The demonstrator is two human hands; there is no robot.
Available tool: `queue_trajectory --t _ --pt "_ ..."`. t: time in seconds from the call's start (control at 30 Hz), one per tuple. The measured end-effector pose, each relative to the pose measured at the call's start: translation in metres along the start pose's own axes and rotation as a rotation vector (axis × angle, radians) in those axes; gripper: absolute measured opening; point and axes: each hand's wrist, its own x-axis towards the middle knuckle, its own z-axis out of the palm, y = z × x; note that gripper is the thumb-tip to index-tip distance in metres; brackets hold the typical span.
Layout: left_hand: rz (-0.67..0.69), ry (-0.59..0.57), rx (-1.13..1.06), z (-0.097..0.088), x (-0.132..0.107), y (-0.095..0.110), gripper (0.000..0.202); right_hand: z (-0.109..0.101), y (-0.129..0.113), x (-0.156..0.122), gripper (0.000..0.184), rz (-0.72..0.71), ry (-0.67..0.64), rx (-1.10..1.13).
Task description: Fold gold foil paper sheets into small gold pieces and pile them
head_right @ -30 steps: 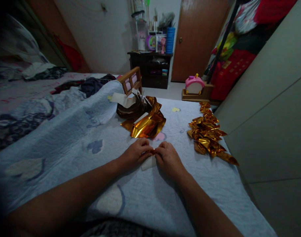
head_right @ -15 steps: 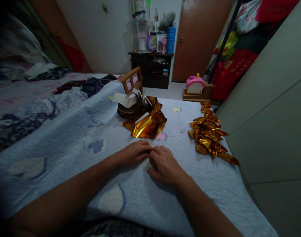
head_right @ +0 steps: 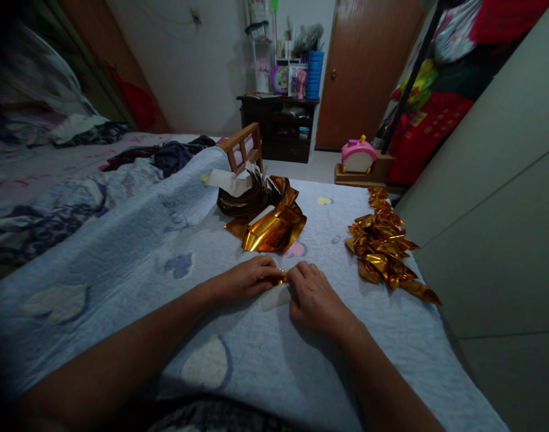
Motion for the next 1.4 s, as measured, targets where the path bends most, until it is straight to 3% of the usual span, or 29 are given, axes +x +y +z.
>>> queue_trajectory --t 0.4,0.6,0.8,0.9,1.0,1.2,1.4 --pt "0.005 0.01 -0.035 0.0 -0.001 0.001 0.026 0.003 0.008 0.002 0.037 0.124 0.065 0.277" --pt "0.014 0.008 -0.016 0.0 -0.001 0.001 0.028 -0.001 0.003 -0.001 0.044 0.001 -0.022 0.36" --pt "0.009 0.031 -0.037 0.001 -0.001 0.0 0.025 0.008 -0.007 0.0 0.042 0.02 0.02 0.046" --pt "0.002 0.034 -0.036 0.001 -0.001 0.001 0.025 0.009 -0.012 0.003 0.032 0.013 0.02 -0.173" --pt "0.0 0.02 -0.025 0.0 0.0 0.002 0.023 0.01 -0.02 0.005 0.018 -0.038 0.031 -0.223" --pt "0.009 -0.005 -0.032 -0.003 -0.001 0.003 0.021 0.021 -0.03 0.007 0.01 -0.136 0.025 -0.049" --pt "0.033 -0.031 -0.033 -0.006 -0.003 0.003 0.024 0.028 -0.027 0.01 0.011 -0.107 0.086 0.19"
